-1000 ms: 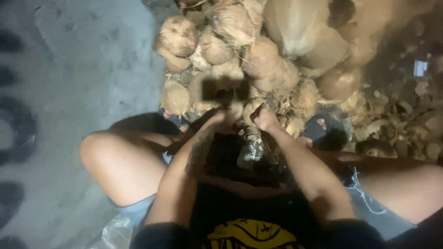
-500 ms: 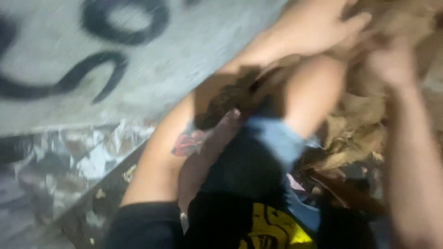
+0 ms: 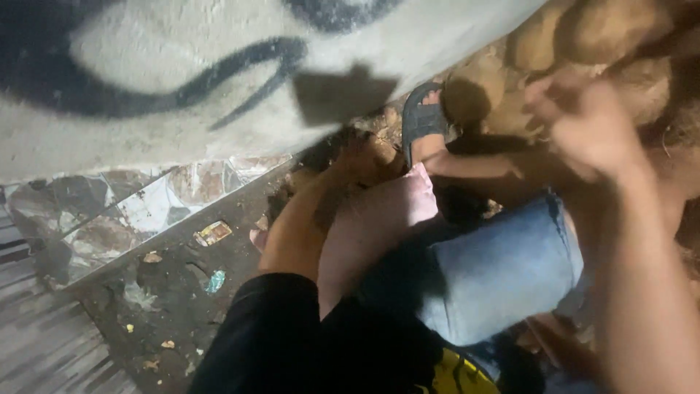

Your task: The person sits on the floor and uses a fixed blade to peel the husk off coconuts. They rotate each coconut against the blade to remove the fibrous outer layer, then place the peeled coconut into a nearby container.

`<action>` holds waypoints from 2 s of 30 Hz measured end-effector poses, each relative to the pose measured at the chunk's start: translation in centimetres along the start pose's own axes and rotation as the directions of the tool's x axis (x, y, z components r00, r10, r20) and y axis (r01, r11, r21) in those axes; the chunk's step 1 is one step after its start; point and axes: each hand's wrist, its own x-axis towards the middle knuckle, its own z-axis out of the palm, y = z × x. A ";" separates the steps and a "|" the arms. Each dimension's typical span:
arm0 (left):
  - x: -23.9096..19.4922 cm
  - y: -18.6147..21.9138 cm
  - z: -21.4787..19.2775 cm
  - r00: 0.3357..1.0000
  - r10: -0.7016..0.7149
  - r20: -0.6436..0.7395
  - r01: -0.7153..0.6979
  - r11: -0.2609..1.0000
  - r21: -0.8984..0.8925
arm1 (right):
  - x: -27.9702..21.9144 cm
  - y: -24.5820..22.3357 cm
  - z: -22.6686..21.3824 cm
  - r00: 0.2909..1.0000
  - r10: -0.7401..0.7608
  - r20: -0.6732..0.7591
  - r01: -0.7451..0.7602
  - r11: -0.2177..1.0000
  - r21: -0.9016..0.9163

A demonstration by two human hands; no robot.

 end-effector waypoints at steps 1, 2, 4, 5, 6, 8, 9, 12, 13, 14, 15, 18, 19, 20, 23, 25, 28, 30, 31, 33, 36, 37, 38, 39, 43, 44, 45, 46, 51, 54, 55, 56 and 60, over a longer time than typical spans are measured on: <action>3.2 -3.1 2.9 0.999 0.038 0.037 -0.040 0.998 0.045 | 0.4 -0.2 0.5 0.999 0.049 0.020 -0.050 0.998 0.038; 5.5 -6.3 5.9 0.994 0.074 0.077 -0.081 0.993 0.089 | 0.8 -0.3 1.1 0.994 0.098 0.042 -0.101 0.992 0.074; 5.1 -6.0 5.7 0.970 0.241 0.015 -0.241 0.968 0.074 | 2.4 1.6 2.2 0.995 0.085 0.043 -0.088 0.993 0.085; 5.0 -5.7 5.6 0.916 0.395 -0.064 -0.391 0.918 0.066 | 3.2 2.5 2.6 0.997 0.058 0.043 -0.061 0.994 0.090; 3.2 -3.5 3.9 0.915 0.399 -0.057 -0.395 0.916 0.063 | 3.5 3.5 2.9 0.997 0.067 0.043 -0.070 0.993 0.090; -0.3 0.9 0.0 0.939 0.343 0.019 -0.343 0.939 -0.031 | 4.4 5.2 3.3 0.997 -0.030 0.069 0.019 0.986 0.165; 0.8 -0.1 1.0 0.938 0.346 0.023 -0.346 0.938 -0.031 | 4.4 5.2 3.1 0.997 -0.026 0.068 0.014 0.986 0.165; 2.6 -1.7 2.3 0.927 0.371 0.056 -0.370 0.929 -0.020 | 4.7 6.0 2.9 0.981 0.146 0.124 -0.156 0.985 0.070; 2.1 -1.2 1.9 0.985 0.169 0.045 -0.168 0.985 -0.026 | 5.0 6.9 3.2 0.993 0.070 0.090 -0.077 0.994 0.074; 1.6 -0.7 1.6 0.999 -0.041 0.036 0.042 0.999 -0.034 | 5.1 7.7 3.5 0.998 -0.006 0.056 0.002 0.997 0.075; -0.3 1.1 -0.5 0.998 -0.042 0.036 0.043 0.998 -0.037 | 5.0 7.9 3.6 0.998 -0.007 0.057 0.003 0.997 0.073; -2.8 5.3 -4.7 0.991 0.123 -0.049 -0.131 0.966 -0.221 | 4.4 7.6 3.5 0.997 -0.050 0.065 0.043 0.993 0.113; -1.8 5.7 -4.3 0.604 0.577 -0.550 -0.425 0.817 0.390 | 3.9 7.0 3.4 0.997 -0.030 0.073 0.021 0.993 0.117; -0.8 6.1 -3.9 -0.101 0.896 -0.433 -0.165 0.414 0.895 | 3.3 6.4 3.1 0.997 -0.009 0.081 -0.001 0.993 0.122; 3.4 6.5 -1.1 0.226 0.695 -0.682 -0.419 0.702 0.576 | 6.6 14.2 6.8 0.984 -0.103 -0.143 0.089 0.991 -0.099; 5.7 7.2 0.0 0.499 0.497 -0.710 -0.493 0.837 0.239 | 4.7 13.8 6.2 0.968 -0.109 -0.225 0.099 0.994 -0.054; 3.3 12.2 -4.0 0.791 0.318 -0.522 -0.435 0.893 -0.115 | 1.8 13.3 4.7 0.936 -0.072 -0.343 0.117 0.987 0.113; -0.3 16.6 -7.1 0.818 0.354 -0.453 -0.440 0.893 -0.097 | -0.3 13.0 3.5 0.918 -0.028 -0.395 0.129 0.964 0.233; -1.8 18.9 -8.2 0.757 0.425 -0.496 -0.568 0.803 -0.181 | -1.5 12.8 2.8 0.914 -0.005 -0.405 0.157 0.926 0.344; -3.4 23.5 -10.1 0.673 0.508 -0.537 -0.700 0.672 -0.242 | -3.5 12.9 1.6 0.898 0.026 -0.439 0.193 0.873 0.448; -4.8 30.3 -11.3 0.566 0.591 -0.574 -0.823 0.437 -0.362 | -5.9 14.2 0.5 0.834 -0.013 -0.552 0.304 0.846 0.439; -6.1 32.4 -11.4 0.558 0.576 -0.597 -0.830 0.383 -0.405 | -6.4 14.8 0.2 0.797 0.017 -0.604 0.350 0.802 0.485; -7.4 34.5 -11.5 0.552 0.560 -0.618 -0.833 0.327 -0.447 | -6.8 15.5 -0.1 0.756 0.050 -0.652 0.401 0.753 0.522; -7.7 36.4 -10.7 0.535 0.587 -0.608 -0.842 0.310 -0.442 | -8.9 14.2 -1.1 0.735 0.064 -0.675 0.406 0.755 0.515; -10.4 42.1 -7.2 0.479 0.641 -0.600 -0.756 -0.048 -0.653 | -14.4 12.0 -3.3 0.793 0.173 -0.584 0.545 0.228 0.807; -11.3 43.1 -6.2 0.482 0.678 -0.555 -0.683 -0.107 -0.723 | -15.2 12.4 -3.5 0.772 0.161 -0.615 0.611 0.076 0.788; -12.5 43.9 -5.2 0.465 0.705 -0.535 -0.676 -0.107 -0.729 | -15.4 14.3 -3.5 0.750 0.184 -0.635 0.634 0.075 0.770; -13.7 44.6 -4.2 0.446 0.764 -0.465 -0.603 -0.127 -0.787 | -15.6 16.2 -3.3 0.678 0.216 -0.702 0.699 0.106 0.708; -8.5 44.8 -0.9 0.275 0.958 -0.081 -0.299 0.005 -0.954 | -20.5 22.9 -3.1 0.448 0.251 -0.858 0.736 0.441 0.514; -7.7 43.9 0.8 0.279 0.957 0.082 -0.353 0.181 -0.918 | -21.5 25.4 -2.0 0.363 0.098 -0.927 0.534 0.793 0.293; -7.0 43.3 1.6 0.284 0.951 0.119 -0.364 0.222 -0.904 | -21.1 26.3 -1.4 0.375 0.058 -0.925 0.485 0.839 0.249; -6.1 42.8 2.3 0.289 0.945 0.156 -0.376 0.262 -0.889 | -20.5 27.2 -0.7 0.391 0.018 -0.920 0.434 0.878 0.202; -2.3 41.4 6.0 0.330 0.899 0.289 -0.246 0.377 -0.893 | -19.4 28.7 0.9 0.453 0.009 -0.891 0.307 0.937 0.165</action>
